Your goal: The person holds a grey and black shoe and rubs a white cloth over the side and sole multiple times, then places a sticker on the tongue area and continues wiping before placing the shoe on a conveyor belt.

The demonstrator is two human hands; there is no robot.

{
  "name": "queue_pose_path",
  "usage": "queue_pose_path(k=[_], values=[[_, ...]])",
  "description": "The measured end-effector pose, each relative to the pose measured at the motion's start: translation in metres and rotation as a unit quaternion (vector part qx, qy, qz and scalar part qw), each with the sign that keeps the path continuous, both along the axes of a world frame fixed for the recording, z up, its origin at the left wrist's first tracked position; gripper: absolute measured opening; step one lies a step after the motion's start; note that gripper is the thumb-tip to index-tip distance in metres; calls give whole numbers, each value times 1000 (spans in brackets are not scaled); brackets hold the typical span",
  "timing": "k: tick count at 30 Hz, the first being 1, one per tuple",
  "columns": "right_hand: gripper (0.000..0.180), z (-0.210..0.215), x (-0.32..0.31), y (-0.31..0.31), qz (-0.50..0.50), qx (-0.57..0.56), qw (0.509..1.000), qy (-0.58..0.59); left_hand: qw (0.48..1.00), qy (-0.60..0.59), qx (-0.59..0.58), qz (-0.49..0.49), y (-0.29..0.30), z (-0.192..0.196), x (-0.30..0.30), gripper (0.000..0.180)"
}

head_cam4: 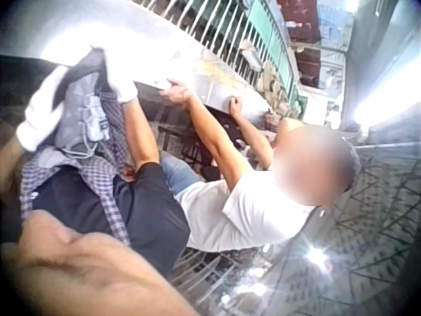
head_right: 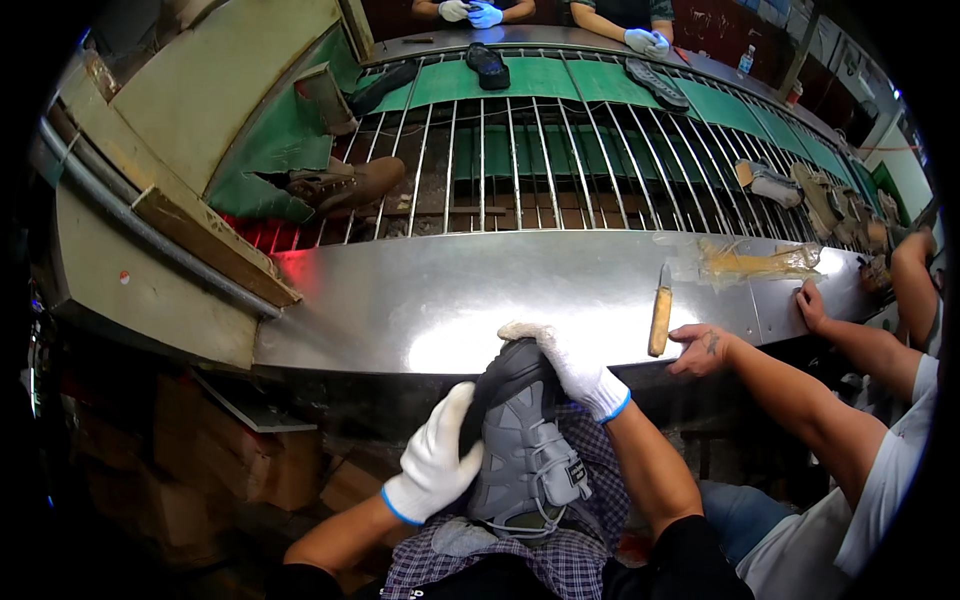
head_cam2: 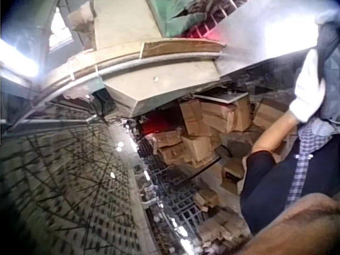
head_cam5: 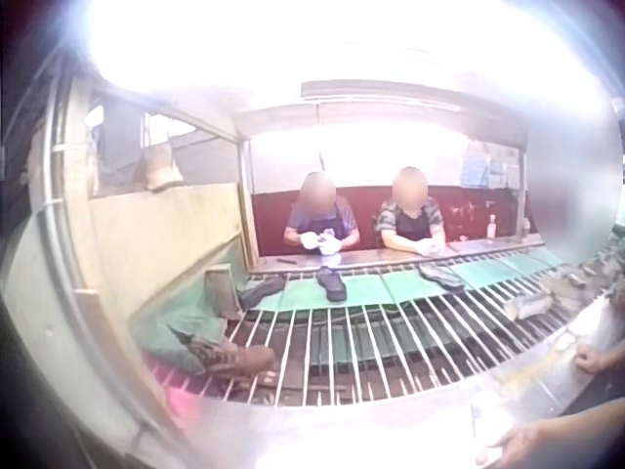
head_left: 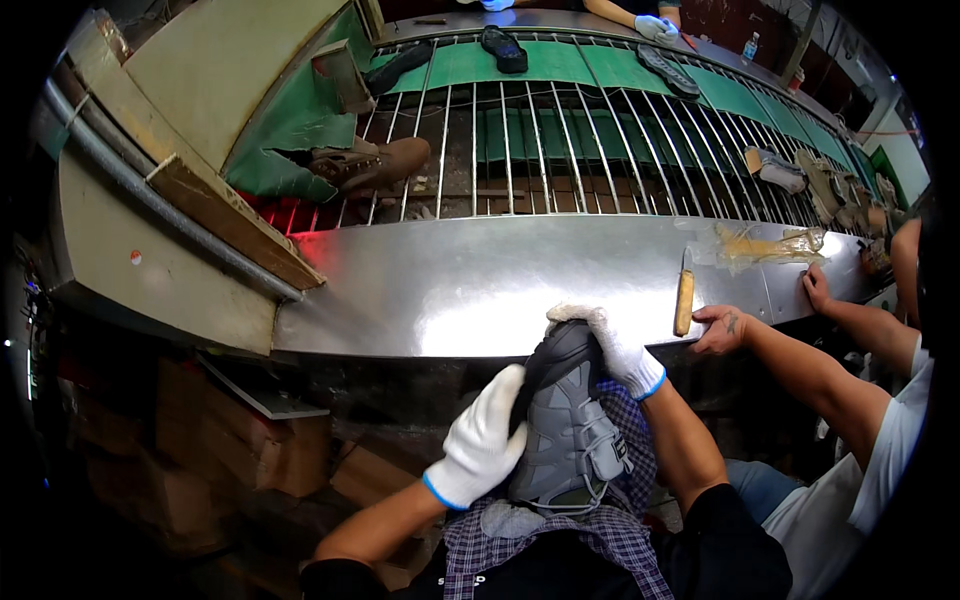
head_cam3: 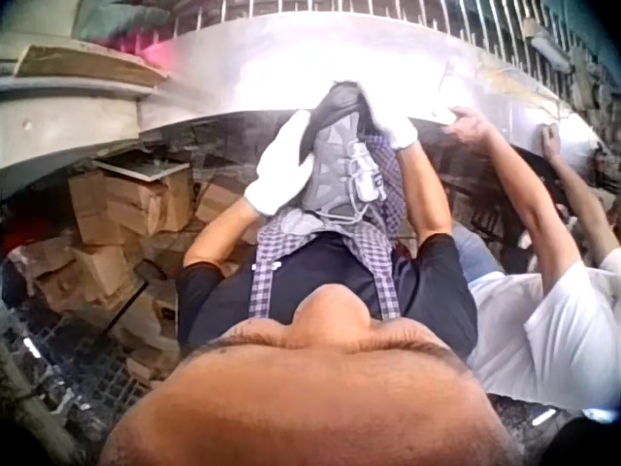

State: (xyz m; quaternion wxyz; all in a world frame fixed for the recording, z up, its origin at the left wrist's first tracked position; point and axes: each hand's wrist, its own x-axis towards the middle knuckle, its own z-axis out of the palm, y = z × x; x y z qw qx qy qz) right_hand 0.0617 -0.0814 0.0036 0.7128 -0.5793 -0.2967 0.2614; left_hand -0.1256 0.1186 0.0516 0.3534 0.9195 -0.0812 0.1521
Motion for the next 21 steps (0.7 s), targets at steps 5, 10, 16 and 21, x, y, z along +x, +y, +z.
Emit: queue_pose_path(k=[5, 10, 16, 21], values=[[67, 2, -5, -6, -14, 10, 1000, 8, 955, 155, -255, -6, 7, 22, 46, 62], [66, 7, -13, -11, -27, 22, 999, 35, 818, 319, -463, -120, 31, 3, 68, 64], [63, 12, -11, -23, -3, 29, 999, 25, 927, 199, -279, -150, 18, 27, 40, 74], [61, 10, -8, -26, 17, 42, 999, 20, 924, 167, -283, -196, 21, 16, 38, 75]])
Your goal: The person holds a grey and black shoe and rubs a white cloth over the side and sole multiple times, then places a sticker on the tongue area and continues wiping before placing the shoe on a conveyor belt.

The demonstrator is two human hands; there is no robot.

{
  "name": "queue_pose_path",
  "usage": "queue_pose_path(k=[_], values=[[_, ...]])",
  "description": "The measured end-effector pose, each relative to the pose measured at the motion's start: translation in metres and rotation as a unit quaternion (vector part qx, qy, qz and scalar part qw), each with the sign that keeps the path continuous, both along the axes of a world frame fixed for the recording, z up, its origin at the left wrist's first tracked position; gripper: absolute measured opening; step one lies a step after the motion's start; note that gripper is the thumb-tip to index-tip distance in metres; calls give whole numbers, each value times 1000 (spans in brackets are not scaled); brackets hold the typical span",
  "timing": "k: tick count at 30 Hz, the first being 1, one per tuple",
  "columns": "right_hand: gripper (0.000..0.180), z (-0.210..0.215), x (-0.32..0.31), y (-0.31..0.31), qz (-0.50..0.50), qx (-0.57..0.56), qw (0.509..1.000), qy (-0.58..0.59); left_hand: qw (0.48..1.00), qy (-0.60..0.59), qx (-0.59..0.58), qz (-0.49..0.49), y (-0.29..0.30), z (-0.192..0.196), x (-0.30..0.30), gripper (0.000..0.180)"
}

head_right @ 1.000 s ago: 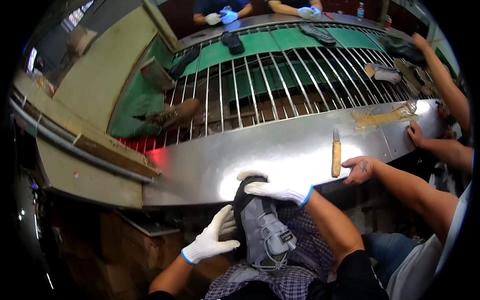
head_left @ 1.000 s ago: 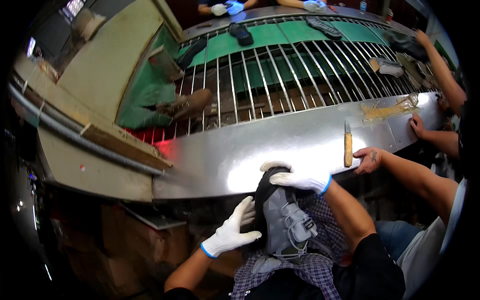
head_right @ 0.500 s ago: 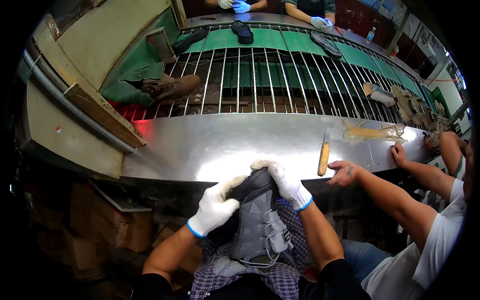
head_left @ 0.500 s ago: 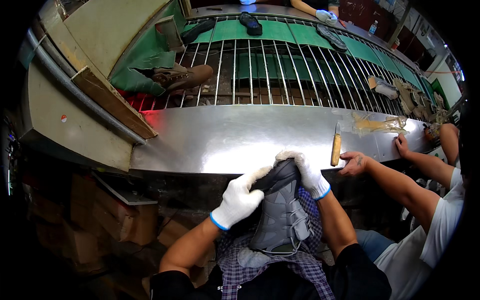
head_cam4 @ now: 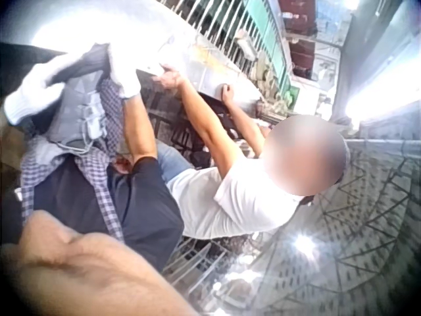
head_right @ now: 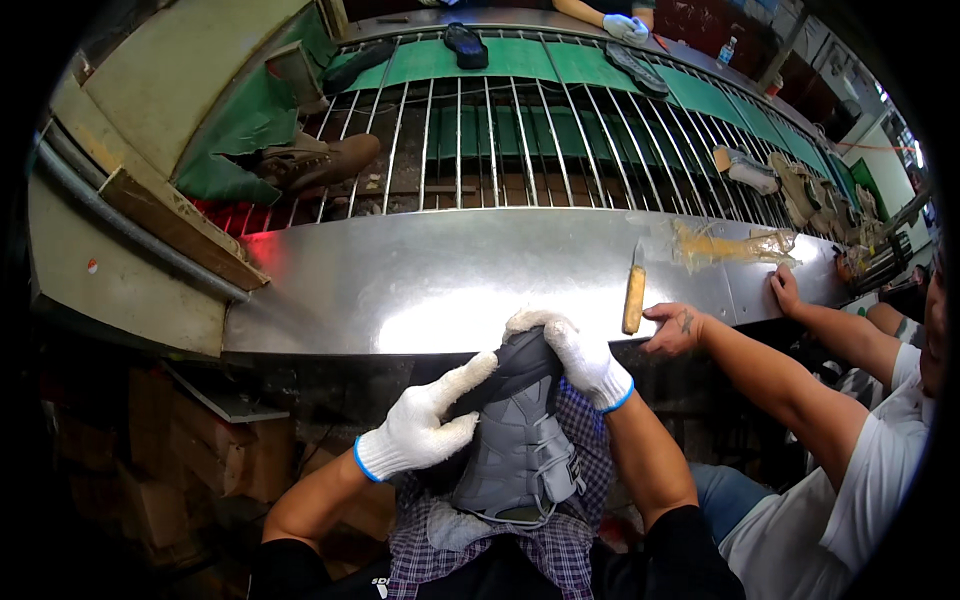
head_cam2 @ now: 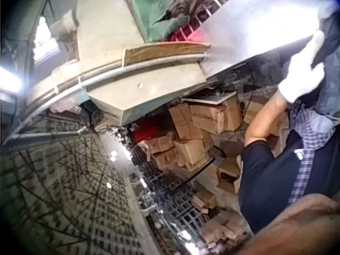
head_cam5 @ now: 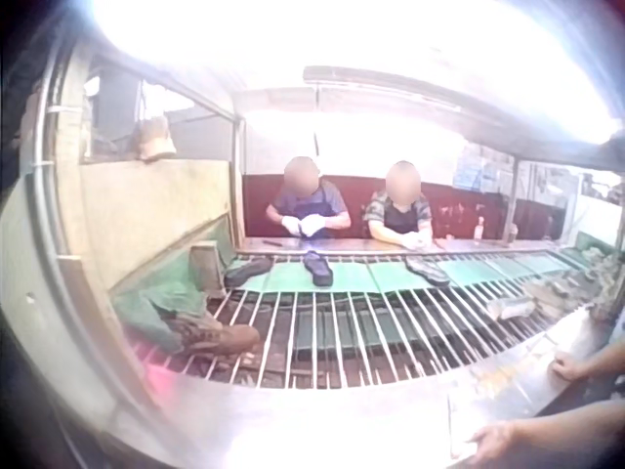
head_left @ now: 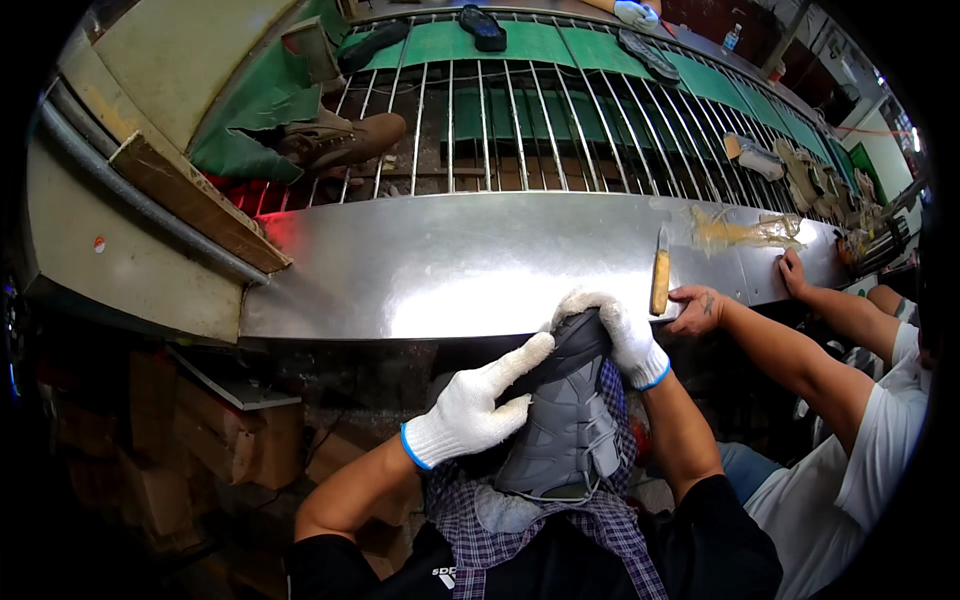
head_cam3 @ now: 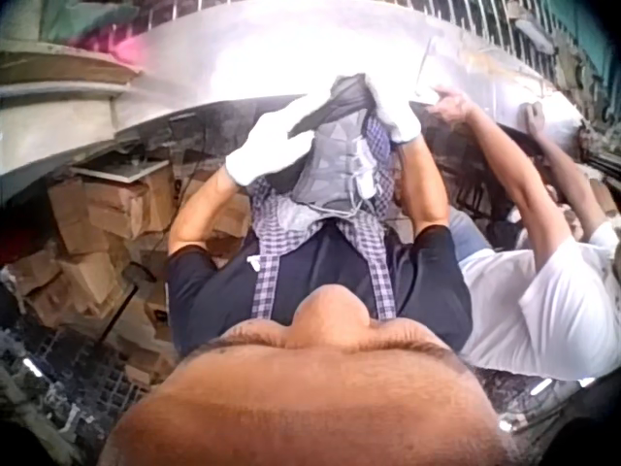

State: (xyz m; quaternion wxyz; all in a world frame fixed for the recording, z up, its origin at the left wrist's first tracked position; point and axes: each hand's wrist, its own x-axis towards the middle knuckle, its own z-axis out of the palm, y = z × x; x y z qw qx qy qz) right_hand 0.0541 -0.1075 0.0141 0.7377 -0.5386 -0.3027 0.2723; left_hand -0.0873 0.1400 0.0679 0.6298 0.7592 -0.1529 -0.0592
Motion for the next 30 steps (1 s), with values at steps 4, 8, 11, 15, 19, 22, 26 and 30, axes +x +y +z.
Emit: queue_pose_path(k=[4, 8, 11, 15, 19, 22, 26, 30], values=[[58, 7, 2, 2, -7, -14, 999, -32, 999, -22, 31, 21, -2, 7, -4, 75], [58, 5, -1, 3, -19, -28, 999, -37, 994, -75, 68, 53, -8, 3, -8, 75], [61, -4, 0, 1, -30, -28, 999, -27, 988, -120, 66, 68, -13, -8, -15, 73], [63, -9, 1, -2, -40, -32, 999, -6, 990, -72, 91, 84, -17, -6, -39, 67], [64, -12, 2, 1, -44, -30, 998, -27, 987, -78, 92, 105, -12, -8, -42, 54], [65, -8, 4, 9, -43, -29, 998, -36, 981, 22, 68, 180, -18, 4, -30, 60], [66, 2, 4, 17, -39, -24, 999, -14, 977, 9, 138, 165, -23, 5, 9, 50], [64, 10, -5, 30, -62, -66, 996, -10, 980, 89, 51, 168, -27, -2, 32, 42]])
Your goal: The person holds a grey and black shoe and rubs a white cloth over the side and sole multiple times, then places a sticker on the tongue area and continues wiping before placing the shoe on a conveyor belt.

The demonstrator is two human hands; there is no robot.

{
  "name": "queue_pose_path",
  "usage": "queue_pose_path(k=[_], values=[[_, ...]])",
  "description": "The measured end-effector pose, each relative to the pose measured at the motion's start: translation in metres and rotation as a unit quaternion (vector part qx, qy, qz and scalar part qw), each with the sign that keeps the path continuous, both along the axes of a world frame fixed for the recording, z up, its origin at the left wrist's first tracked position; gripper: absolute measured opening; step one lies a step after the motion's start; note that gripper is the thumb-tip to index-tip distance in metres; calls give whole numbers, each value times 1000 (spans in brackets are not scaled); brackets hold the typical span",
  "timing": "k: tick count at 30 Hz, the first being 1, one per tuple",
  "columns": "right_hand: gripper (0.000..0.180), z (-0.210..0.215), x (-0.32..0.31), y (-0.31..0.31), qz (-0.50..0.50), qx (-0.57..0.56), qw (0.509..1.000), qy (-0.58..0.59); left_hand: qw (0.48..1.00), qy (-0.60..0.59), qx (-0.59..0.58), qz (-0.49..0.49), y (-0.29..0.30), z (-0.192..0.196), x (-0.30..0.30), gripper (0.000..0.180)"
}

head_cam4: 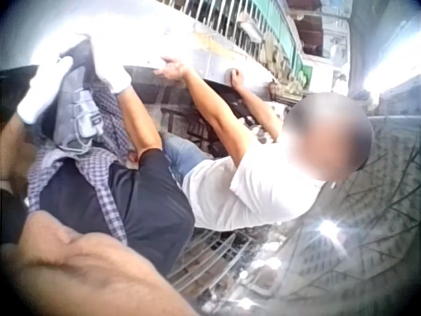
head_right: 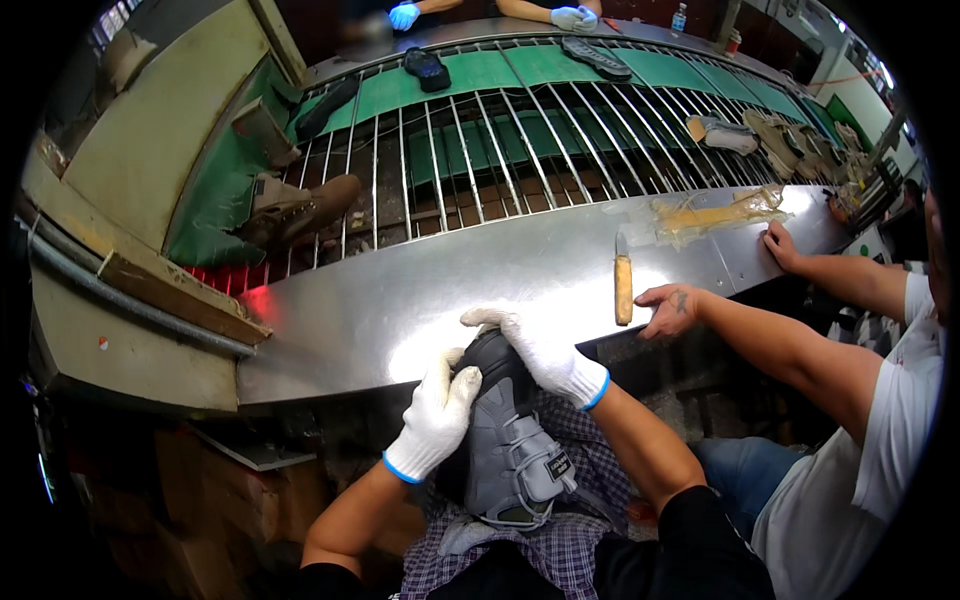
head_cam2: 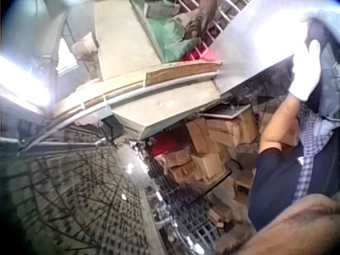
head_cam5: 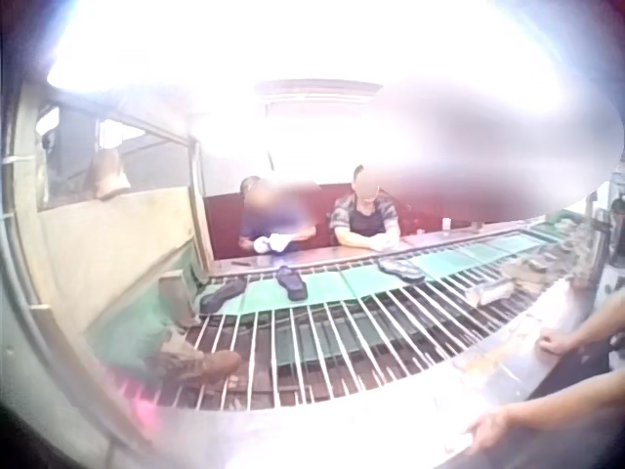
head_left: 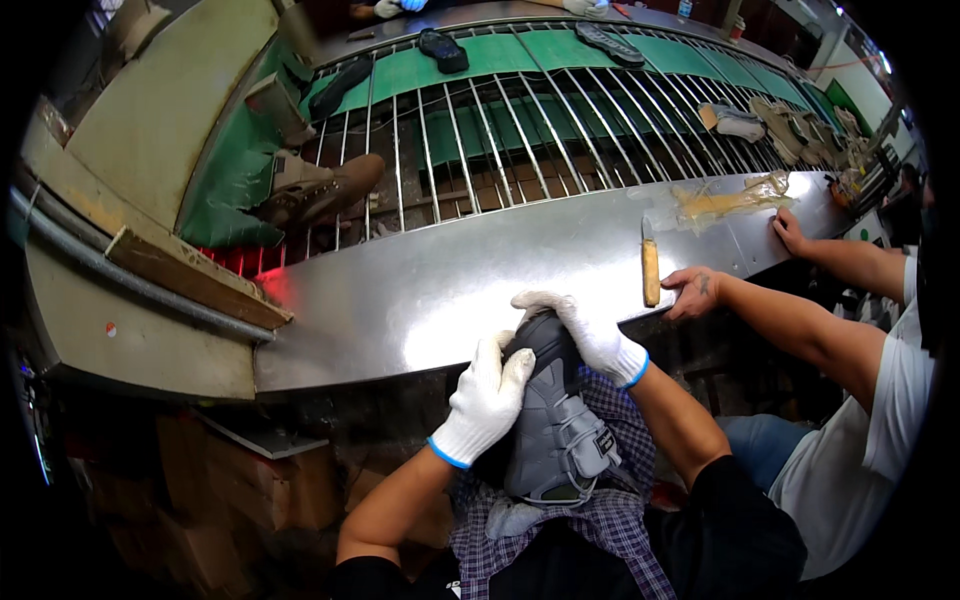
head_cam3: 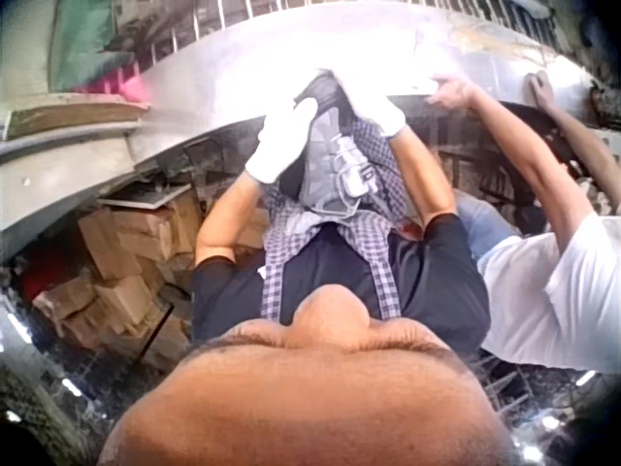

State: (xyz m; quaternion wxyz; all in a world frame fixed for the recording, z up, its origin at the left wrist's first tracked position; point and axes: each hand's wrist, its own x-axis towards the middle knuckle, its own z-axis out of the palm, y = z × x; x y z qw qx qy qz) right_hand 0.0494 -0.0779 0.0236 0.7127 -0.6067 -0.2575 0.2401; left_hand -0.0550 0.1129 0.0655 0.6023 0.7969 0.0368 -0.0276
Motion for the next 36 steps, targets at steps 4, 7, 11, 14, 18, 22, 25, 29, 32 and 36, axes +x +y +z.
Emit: queue_pose_path(k=[4, 7, 11, 14, 18, 22, 25, 29, 32, 36], values=[[57, 18, 1, 5, -3, -34, 997, -66, 999, 53, -8, -9, 8, 20, 20, 42], [55, 65, -2, 15, -25, -200, 962, -182, 980, -30, 171, -99, 7, 74, 17, 84], [53, 95, -3, 30, 11, -135, 965, -226, 996, -22, 68, -59, 42, 56, 3, 99], [48, 35, 4, 21, 87, -40, 992, -79, 964, -15, -264, -38, 57, 33, -5, 107], [55, 21, -35, -8, 93, -142, 984, -56, 965, 47, -245, -79, 93, 6, 7, 117], [73, 44, -53, -36, 73, -230, 968, -76, 969, 91, -42, -224, 86, 35, 46, 105], [87, 38, -65, -54, 74, -256, 957, -115, 928, 102, 170, -317, 74, 62, 76, 90], [81, 49, -78, -88, -2, -376, 902, -212, 923, 153, 90, -342, 80, 35, 94, 82], [65, 38, -42, -100, -239, -452, 807, -296, 918, 201, 17, -342, 67, 37, 105, 78], [44, -12, 36, -109, -344, -617, 635, -314, 888, 154, 24, -433, 68, 23, 134, 75]])
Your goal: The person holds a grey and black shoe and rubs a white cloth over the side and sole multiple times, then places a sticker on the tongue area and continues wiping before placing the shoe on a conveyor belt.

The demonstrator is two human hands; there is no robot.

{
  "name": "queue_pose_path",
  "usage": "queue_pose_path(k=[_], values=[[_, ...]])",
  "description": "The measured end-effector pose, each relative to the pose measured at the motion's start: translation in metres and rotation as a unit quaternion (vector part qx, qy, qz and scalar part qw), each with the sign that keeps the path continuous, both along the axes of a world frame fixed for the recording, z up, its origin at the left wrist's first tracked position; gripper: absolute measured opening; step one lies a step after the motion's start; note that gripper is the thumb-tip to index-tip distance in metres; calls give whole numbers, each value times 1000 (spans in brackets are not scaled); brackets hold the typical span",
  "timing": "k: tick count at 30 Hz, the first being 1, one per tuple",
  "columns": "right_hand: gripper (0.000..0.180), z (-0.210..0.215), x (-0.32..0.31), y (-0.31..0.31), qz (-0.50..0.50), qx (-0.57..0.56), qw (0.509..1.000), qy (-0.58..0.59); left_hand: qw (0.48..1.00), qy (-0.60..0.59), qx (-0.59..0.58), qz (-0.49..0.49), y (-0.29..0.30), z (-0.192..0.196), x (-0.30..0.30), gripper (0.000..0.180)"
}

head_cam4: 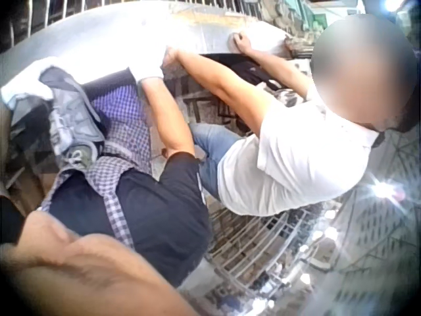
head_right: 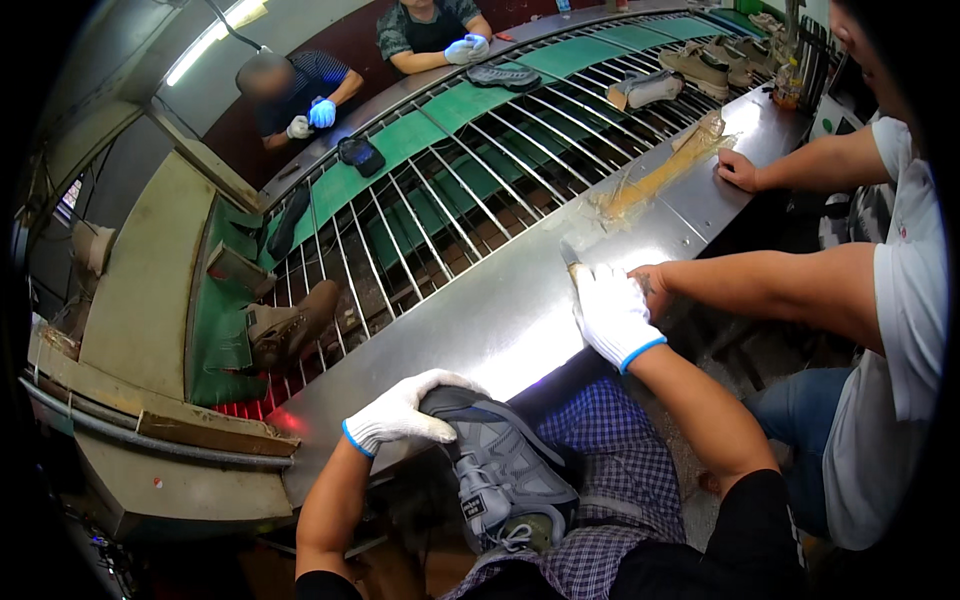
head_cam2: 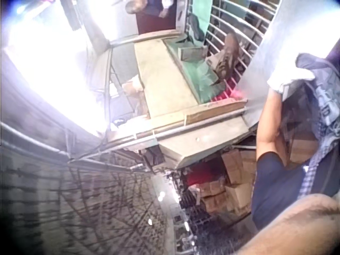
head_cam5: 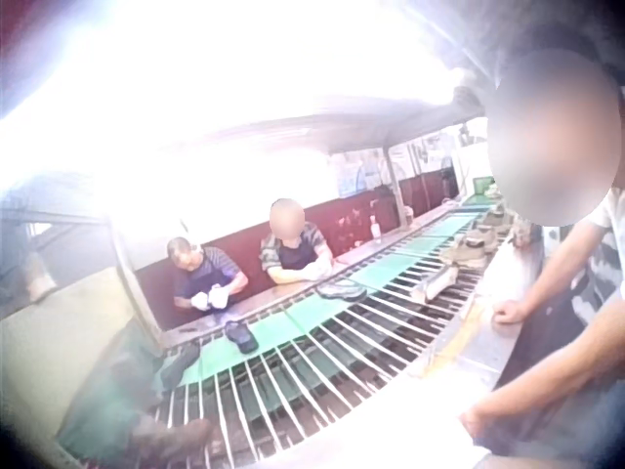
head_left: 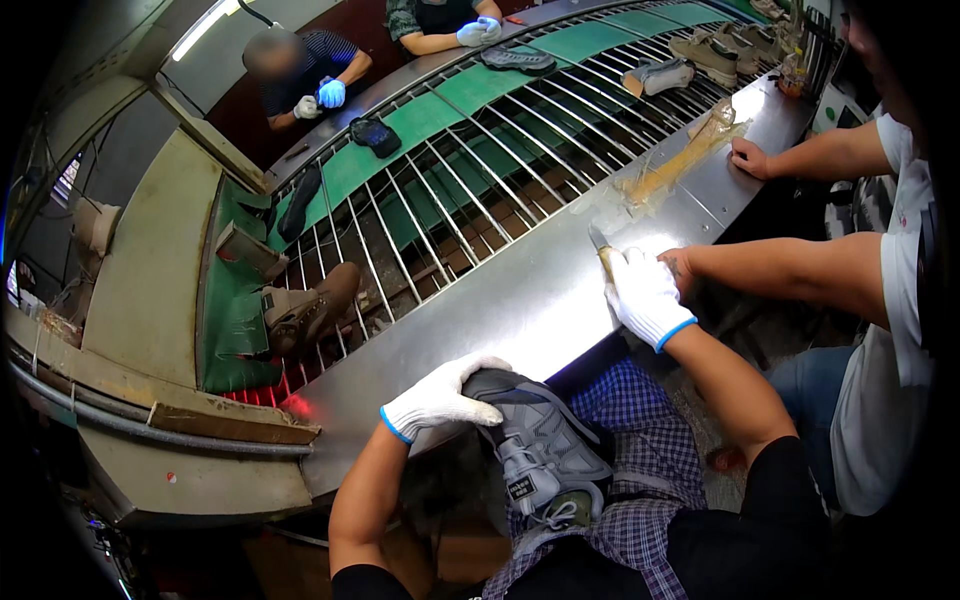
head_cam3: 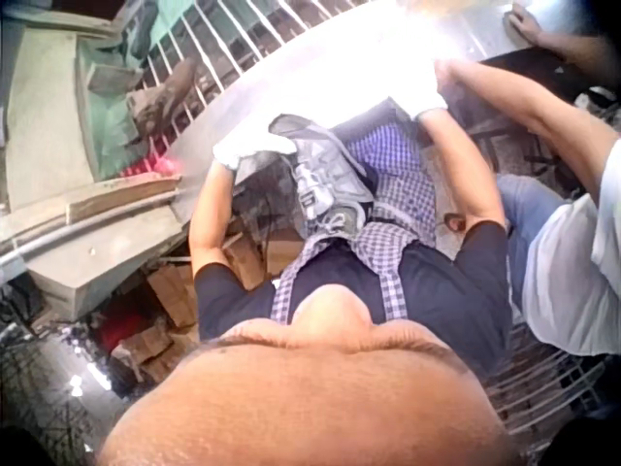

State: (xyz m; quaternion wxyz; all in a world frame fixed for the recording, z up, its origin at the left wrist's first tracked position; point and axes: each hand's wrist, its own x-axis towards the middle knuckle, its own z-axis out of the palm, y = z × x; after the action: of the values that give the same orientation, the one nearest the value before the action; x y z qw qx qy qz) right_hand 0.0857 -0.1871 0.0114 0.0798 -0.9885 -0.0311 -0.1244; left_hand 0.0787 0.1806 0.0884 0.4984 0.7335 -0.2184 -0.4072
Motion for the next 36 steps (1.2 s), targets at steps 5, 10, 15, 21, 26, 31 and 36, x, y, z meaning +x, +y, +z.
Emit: queue_pose_path(k=[5, 10, 15, 21, 26, 31, 36], values=[[40, -5, 8, -1, 21, -55, 998, -3, 992, 81, -66, 75, 5, -20, 2, 52], [45, 65, -32, 18, -1, 168, 975, 143, 984, 108, -103, 103, 11, -28, -1, 44], [51, 68, -175, 4, 85, 414, 746, 515, 977, 143, -114, 106, 3, -12, 1, 47], [54, 43, -214, 36, -26, 480, 714, 509, 980, 133, -99, 112, -3, -18, 4, 55], [55, 58, -191, 33, 9, 487, 682, 546, 980, 123, -102, 118, -8, -6, 1, 55], [57, 50, -178, 45, 26, 447, 710, 543, 979, 124, -113, 119, -3, -15, 0, 52], [52, 65, -148, 73, 44, 404, 800, 441, 978, 131, -123, 111, -4, -7, 2, 45]])
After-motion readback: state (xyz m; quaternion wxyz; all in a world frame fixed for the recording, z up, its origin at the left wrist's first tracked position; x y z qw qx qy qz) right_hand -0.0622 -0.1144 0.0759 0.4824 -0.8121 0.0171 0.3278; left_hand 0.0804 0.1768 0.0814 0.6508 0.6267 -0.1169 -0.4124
